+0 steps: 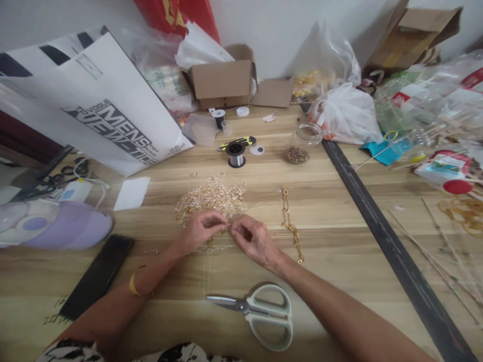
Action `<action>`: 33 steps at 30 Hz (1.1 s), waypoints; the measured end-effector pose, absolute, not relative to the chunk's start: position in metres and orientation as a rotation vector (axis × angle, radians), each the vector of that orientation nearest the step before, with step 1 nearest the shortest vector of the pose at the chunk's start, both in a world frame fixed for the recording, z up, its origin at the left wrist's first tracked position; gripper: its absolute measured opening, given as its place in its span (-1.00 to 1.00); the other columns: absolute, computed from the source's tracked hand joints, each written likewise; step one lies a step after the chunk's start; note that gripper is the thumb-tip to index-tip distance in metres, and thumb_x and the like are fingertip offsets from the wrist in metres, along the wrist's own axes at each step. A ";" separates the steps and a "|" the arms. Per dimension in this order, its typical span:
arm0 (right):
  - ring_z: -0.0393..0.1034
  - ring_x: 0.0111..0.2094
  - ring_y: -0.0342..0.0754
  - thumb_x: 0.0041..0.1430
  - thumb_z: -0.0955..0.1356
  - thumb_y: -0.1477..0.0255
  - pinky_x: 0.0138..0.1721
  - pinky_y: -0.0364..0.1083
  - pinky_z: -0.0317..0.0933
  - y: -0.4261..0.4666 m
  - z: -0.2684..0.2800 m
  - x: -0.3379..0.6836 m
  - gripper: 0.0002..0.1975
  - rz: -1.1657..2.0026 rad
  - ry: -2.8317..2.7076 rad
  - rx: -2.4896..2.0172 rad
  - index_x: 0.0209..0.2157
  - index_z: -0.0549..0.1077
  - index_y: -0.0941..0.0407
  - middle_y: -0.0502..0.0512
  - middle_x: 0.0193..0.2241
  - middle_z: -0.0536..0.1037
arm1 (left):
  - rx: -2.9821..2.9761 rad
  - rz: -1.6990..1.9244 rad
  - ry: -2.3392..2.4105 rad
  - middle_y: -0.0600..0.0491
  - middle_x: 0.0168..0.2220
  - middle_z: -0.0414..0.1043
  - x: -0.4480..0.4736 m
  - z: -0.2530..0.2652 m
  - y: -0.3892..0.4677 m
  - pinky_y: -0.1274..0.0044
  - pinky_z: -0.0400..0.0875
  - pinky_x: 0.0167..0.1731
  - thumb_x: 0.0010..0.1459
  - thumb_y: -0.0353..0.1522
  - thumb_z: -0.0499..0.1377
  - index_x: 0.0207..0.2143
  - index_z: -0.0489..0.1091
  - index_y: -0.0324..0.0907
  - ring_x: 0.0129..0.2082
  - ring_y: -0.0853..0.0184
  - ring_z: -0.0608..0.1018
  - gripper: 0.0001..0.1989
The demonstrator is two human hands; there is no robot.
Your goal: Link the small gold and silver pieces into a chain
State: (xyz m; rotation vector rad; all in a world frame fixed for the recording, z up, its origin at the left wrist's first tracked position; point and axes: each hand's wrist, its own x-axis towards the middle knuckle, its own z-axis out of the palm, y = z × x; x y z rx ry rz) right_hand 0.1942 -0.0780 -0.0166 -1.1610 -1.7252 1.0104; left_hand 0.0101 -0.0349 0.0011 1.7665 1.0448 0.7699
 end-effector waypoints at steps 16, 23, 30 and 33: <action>0.12 -0.60 -0.24 0.14 0.30 0.48 -0.59 -0.24 0.01 -0.077 -0.017 0.194 -0.93 1.016 -1.728 -1.173 -0.41 0.37 0.16 -0.07 -0.60 0.30 | 2.107 0.823 1.001 0.02 -0.45 0.50 0.009 0.000 -0.034 0.55 0.36 -0.36 0.03 -0.53 0.18 -0.42 0.48 -0.25 -0.42 0.37 0.50 -0.91; 0.12 -0.60 -0.23 0.14 0.30 0.45 -0.59 -0.23 0.01 -0.075 -0.016 0.193 -0.90 1.060 -1.706 -1.197 -0.43 0.37 0.17 -0.07 -0.60 0.31 | 2.338 0.881 0.892 0.00 -0.42 0.48 0.004 -0.010 -0.029 0.51 0.37 -0.31 0.09 -0.53 0.15 -0.41 0.46 -0.24 -0.38 0.35 0.47 -0.90; 0.12 -0.59 -0.23 0.15 0.30 0.41 -0.58 -0.23 0.02 -0.074 -0.014 0.192 -0.86 1.106 -1.659 -1.226 -0.44 0.37 0.18 -0.05 -0.59 0.32 | 2.333 0.782 0.925 0.00 -0.41 0.49 -0.004 -0.003 -0.024 0.50 0.36 -0.29 0.09 -0.51 0.17 -0.40 0.47 -0.24 -0.36 0.35 0.48 -0.92; 0.13 -0.58 -0.22 0.15 0.30 0.40 -0.58 -0.22 0.03 -0.074 -0.014 0.192 -0.85 1.121 -1.649 -1.237 -0.44 0.37 0.18 -0.04 -0.58 0.33 | 2.327 0.686 0.921 0.01 -0.42 0.49 -0.008 0.003 -0.021 0.51 0.34 -0.28 0.10 -0.50 0.17 -0.42 0.47 -0.23 -0.37 0.35 0.48 -0.91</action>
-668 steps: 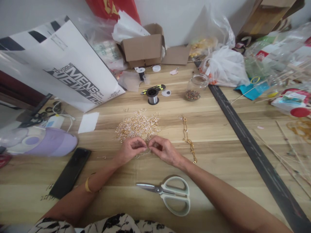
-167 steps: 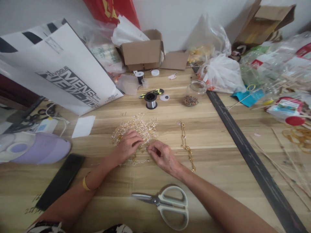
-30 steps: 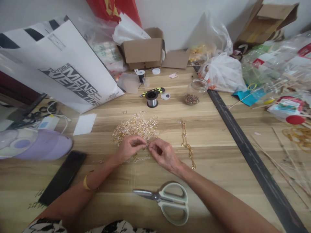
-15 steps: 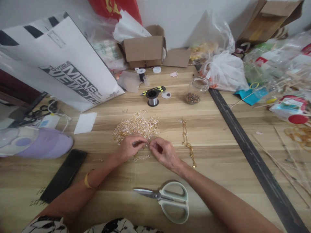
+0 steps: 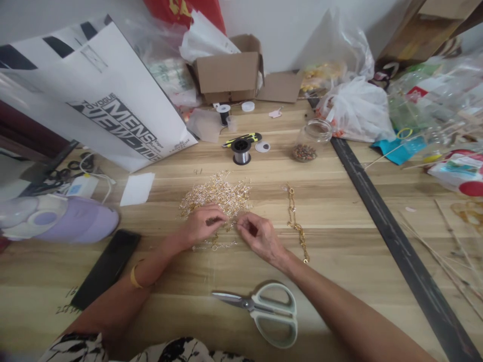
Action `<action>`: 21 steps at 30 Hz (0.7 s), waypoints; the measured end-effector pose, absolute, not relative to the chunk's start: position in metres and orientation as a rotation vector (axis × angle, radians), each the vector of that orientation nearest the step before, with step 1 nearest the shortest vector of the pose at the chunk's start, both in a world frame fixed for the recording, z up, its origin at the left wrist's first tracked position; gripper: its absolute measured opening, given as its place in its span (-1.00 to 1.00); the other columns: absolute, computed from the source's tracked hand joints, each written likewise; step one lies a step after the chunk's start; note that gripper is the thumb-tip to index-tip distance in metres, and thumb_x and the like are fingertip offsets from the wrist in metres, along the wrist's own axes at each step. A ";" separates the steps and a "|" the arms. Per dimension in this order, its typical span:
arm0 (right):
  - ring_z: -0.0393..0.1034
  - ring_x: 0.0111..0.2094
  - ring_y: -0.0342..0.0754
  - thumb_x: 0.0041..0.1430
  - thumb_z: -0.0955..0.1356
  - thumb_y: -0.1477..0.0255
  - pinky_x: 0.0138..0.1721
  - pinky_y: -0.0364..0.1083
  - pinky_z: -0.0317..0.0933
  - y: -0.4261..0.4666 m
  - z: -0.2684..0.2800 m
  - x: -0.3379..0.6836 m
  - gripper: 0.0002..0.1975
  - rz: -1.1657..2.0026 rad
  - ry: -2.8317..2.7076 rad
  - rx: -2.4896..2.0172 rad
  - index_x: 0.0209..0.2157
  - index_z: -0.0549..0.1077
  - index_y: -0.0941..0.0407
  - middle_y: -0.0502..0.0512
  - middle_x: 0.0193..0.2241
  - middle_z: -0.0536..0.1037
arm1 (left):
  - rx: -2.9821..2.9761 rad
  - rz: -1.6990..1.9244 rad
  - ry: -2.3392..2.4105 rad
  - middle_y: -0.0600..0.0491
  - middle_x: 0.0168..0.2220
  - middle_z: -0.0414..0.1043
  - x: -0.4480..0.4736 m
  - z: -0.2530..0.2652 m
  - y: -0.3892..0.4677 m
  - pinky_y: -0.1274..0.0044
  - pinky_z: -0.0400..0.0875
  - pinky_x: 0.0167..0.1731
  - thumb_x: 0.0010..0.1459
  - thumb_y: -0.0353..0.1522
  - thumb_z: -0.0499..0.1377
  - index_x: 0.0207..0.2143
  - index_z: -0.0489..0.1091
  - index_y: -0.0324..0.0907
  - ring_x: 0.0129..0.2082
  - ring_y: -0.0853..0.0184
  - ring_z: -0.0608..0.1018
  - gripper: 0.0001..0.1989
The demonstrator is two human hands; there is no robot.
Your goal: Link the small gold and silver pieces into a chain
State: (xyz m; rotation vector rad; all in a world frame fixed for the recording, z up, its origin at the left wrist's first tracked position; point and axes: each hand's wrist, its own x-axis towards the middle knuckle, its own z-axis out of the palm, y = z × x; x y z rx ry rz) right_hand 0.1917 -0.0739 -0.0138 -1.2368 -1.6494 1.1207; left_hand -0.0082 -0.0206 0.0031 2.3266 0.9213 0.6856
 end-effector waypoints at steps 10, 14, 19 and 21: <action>0.14 -0.58 -0.22 0.16 0.30 0.42 -0.58 -0.22 0.03 -0.074 -0.013 0.193 -0.87 1.137 -1.675 -1.275 -0.43 0.37 0.17 -0.03 -0.58 0.34 | 2.342 0.514 0.948 0.07 -0.44 0.48 -0.021 0.011 -0.012 0.58 0.28 -0.31 0.03 -0.55 0.20 -0.45 0.47 -0.20 -0.36 0.37 0.46 -0.89; 0.17 -0.57 -0.21 0.15 0.30 0.44 -0.56 -0.22 0.05 -0.075 -0.016 0.194 -0.89 1.139 -1.679 -1.271 -0.42 0.37 0.17 -0.03 -0.58 0.35 | 2.365 0.514 0.892 0.06 -0.42 0.47 -0.021 0.008 -0.012 0.57 0.28 -0.31 0.06 -0.55 0.19 -0.43 0.47 -0.20 -0.34 0.36 0.45 -0.89; 0.18 -0.56 -0.20 0.16 0.29 0.42 -0.56 -0.22 0.06 -0.075 -0.017 0.194 -0.87 1.125 -1.692 -1.281 -0.42 0.38 0.18 -0.02 -0.59 0.34 | 2.380 0.537 0.879 0.04 -0.39 0.49 -0.021 0.006 -0.010 0.54 0.29 -0.27 0.10 -0.51 0.17 -0.38 0.47 -0.19 -0.30 0.33 0.44 -0.90; 0.19 -0.56 -0.20 0.16 0.29 0.40 -0.56 -0.22 0.06 -0.075 -0.016 0.194 -0.86 1.115 -1.703 -1.286 -0.43 0.37 0.17 -0.02 -0.58 0.34 | 2.388 0.543 0.910 0.04 -0.41 0.50 -0.020 0.006 -0.010 0.52 0.28 -0.27 0.11 -0.49 0.17 -0.39 0.47 -0.19 -0.31 0.32 0.44 -0.91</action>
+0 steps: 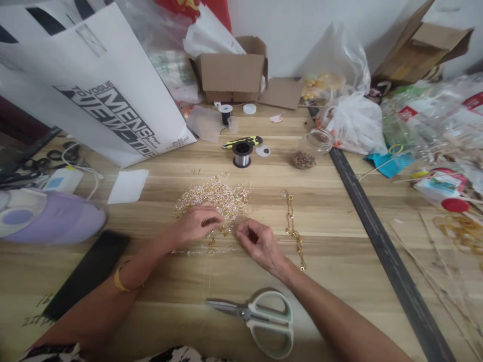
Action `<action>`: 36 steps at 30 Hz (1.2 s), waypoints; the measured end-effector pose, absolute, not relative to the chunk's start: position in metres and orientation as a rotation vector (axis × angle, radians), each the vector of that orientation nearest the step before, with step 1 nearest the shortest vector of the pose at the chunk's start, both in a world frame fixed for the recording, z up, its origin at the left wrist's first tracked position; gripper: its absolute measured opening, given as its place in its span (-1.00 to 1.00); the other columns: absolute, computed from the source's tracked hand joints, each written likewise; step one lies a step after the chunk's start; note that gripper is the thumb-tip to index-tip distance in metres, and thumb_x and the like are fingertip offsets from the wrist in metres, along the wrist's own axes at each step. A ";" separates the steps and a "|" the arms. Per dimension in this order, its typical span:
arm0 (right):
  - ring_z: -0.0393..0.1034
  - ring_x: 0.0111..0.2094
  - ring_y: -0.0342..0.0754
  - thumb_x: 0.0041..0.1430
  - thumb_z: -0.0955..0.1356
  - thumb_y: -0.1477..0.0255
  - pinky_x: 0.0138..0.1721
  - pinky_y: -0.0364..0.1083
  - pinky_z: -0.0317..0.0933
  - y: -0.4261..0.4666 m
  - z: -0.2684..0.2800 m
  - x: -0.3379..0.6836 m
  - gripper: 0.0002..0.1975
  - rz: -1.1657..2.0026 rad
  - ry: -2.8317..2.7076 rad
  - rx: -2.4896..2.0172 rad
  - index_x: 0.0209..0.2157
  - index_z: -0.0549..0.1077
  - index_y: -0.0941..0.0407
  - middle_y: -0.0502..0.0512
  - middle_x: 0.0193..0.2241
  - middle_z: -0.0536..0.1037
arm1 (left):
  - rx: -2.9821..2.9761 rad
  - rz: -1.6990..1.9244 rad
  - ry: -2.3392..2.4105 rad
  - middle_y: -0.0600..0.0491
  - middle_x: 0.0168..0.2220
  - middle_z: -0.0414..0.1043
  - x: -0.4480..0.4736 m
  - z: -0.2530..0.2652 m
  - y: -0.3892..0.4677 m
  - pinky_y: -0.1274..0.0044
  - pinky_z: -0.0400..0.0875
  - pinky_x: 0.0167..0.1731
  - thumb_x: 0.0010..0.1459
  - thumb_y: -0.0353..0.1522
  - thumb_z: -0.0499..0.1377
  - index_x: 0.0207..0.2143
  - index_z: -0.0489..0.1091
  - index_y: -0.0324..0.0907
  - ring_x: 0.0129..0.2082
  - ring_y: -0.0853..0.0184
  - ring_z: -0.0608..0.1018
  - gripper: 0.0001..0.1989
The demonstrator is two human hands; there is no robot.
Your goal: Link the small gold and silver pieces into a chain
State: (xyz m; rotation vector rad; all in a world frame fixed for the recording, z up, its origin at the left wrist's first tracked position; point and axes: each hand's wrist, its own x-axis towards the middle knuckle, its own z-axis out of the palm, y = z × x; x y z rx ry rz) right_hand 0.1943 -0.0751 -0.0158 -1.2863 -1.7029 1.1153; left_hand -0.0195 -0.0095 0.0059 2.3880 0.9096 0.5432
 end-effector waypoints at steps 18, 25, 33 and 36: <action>0.15 -0.59 -0.22 0.16 0.30 0.39 -0.58 -0.22 0.04 -0.076 -0.017 0.194 -0.85 1.060 -1.727 -1.265 -0.43 0.38 0.16 -0.04 -0.58 0.34 | 2.453 0.599 1.148 0.02 -0.43 0.42 0.003 0.002 -0.017 0.44 0.25 -0.23 0.12 -0.45 0.18 -0.48 0.44 -0.22 -0.29 0.27 0.35 -0.88; 0.13 -0.60 -0.21 0.16 0.30 0.35 -0.59 -0.22 0.03 -0.077 -0.018 0.195 -0.82 1.048 -1.729 -1.262 -0.44 0.37 0.16 -0.05 -0.60 0.33 | 2.465 0.583 1.155 0.03 -0.44 0.42 0.002 -0.001 -0.016 0.43 0.25 -0.22 0.11 -0.47 0.17 -0.49 0.43 -0.21 -0.31 0.28 0.36 -0.88; 0.14 -0.59 -0.21 0.16 0.29 0.40 -0.57 -0.22 0.03 -0.077 -0.018 0.194 -0.86 1.062 -1.723 -1.250 -0.44 0.37 0.16 -0.05 -0.60 0.32 | 2.354 0.751 1.135 0.03 -0.44 0.44 0.004 0.000 -0.018 0.43 0.28 -0.21 0.11 -0.47 0.17 -0.49 0.41 -0.21 -0.33 0.29 0.39 -0.88; 0.15 -0.58 -0.21 0.16 0.29 0.40 -0.57 -0.22 0.04 -0.077 -0.018 0.195 -0.87 1.053 -1.727 -1.249 -0.42 0.37 0.16 -0.04 -0.59 0.33 | 2.184 0.862 1.122 0.04 -0.44 0.46 0.007 0.007 -0.023 0.46 0.31 -0.22 0.10 -0.45 0.17 -0.48 0.42 -0.22 -0.36 0.33 0.44 -0.90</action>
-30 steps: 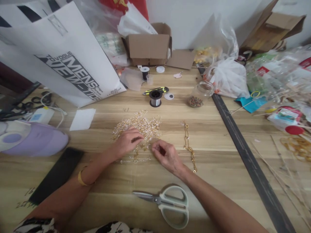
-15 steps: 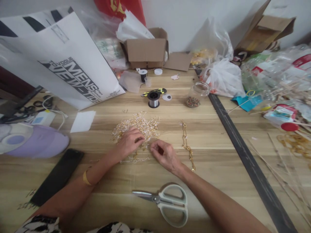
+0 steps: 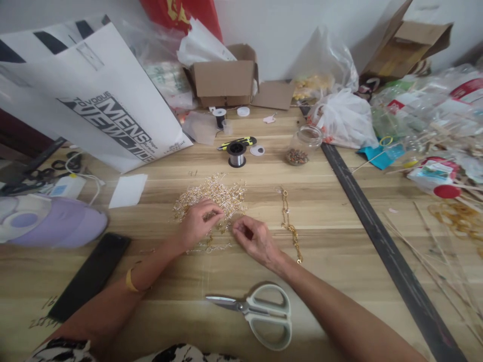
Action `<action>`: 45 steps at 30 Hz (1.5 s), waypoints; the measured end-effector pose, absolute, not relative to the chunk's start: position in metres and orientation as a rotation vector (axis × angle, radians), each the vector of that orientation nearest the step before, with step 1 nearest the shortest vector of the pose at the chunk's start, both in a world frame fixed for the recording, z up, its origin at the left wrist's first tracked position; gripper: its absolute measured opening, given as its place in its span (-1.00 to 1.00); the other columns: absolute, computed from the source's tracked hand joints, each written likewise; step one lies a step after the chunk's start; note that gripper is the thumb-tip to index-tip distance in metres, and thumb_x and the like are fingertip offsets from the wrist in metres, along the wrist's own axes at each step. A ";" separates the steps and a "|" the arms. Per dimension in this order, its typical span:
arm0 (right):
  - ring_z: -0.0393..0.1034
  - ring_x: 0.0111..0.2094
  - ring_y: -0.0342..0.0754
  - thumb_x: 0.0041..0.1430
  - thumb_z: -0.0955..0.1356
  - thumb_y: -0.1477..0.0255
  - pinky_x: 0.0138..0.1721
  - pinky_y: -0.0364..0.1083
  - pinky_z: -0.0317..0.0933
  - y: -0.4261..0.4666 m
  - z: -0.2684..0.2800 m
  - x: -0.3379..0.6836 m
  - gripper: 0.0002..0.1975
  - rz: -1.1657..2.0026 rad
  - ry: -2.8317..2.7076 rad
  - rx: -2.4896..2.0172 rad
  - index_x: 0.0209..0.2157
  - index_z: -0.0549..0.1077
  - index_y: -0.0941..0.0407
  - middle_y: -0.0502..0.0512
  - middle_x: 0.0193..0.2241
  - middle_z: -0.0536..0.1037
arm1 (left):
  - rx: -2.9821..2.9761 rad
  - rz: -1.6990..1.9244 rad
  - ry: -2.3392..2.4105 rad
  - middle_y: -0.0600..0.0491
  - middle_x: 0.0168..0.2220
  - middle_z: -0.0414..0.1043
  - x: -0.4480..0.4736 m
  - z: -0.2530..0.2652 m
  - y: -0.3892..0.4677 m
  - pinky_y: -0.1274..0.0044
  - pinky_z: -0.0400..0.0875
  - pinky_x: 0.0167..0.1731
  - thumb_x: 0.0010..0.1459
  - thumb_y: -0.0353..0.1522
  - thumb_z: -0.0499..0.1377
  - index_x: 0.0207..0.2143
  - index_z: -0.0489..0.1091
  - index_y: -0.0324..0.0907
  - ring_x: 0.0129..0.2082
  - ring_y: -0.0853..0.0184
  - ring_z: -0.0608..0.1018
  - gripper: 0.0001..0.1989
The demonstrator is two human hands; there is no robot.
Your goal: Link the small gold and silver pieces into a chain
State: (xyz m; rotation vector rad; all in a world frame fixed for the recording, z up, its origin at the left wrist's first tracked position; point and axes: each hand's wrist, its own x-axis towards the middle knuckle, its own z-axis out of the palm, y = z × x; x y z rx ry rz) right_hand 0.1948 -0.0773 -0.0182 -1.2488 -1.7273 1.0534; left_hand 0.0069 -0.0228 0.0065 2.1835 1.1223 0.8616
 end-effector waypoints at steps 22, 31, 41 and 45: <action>0.18 -0.60 -0.24 0.20 0.28 0.48 -0.59 -0.23 0.08 -0.084 -0.018 0.194 -0.92 0.648 -1.855 -1.093 -0.38 0.35 0.15 -0.03 -0.56 0.36 | 1.255 0.658 1.053 0.04 -0.50 0.53 0.015 0.006 -0.036 0.60 0.38 -0.40 -0.16 -0.36 0.33 -0.47 0.51 -0.29 -0.50 0.42 0.51 -0.83; 0.19 -0.61 -0.25 0.19 0.28 0.50 -0.59 -0.24 0.09 -0.084 -0.018 0.195 -0.94 0.647 -1.860 -1.080 -0.37 0.37 0.16 -0.02 -0.55 0.38 | 1.238 0.654 1.059 0.04 -0.50 0.54 0.016 0.004 -0.036 0.61 0.36 -0.42 -0.17 -0.39 0.33 -0.46 0.51 -0.30 -0.50 0.42 0.50 -0.83; 0.19 -0.61 -0.25 0.16 0.29 0.52 -0.58 -0.24 0.09 -0.083 -0.019 0.194 -0.95 0.675 -1.858 -1.102 -0.38 0.38 0.16 -0.02 -0.55 0.39 | 1.244 0.653 1.055 0.04 -0.49 0.53 0.016 0.004 -0.037 0.62 0.36 -0.41 -0.16 -0.39 0.33 -0.46 0.51 -0.30 -0.49 0.42 0.50 -0.84; 0.19 -0.61 -0.25 0.15 0.29 0.54 -0.58 -0.25 0.08 -0.083 -0.019 0.194 -0.96 0.689 -1.853 -1.103 -0.38 0.38 0.16 -0.04 -0.56 0.37 | 1.246 0.648 1.058 0.04 -0.49 0.53 0.016 0.006 -0.038 0.63 0.36 -0.41 -0.16 -0.39 0.33 -0.46 0.51 -0.30 -0.49 0.42 0.50 -0.84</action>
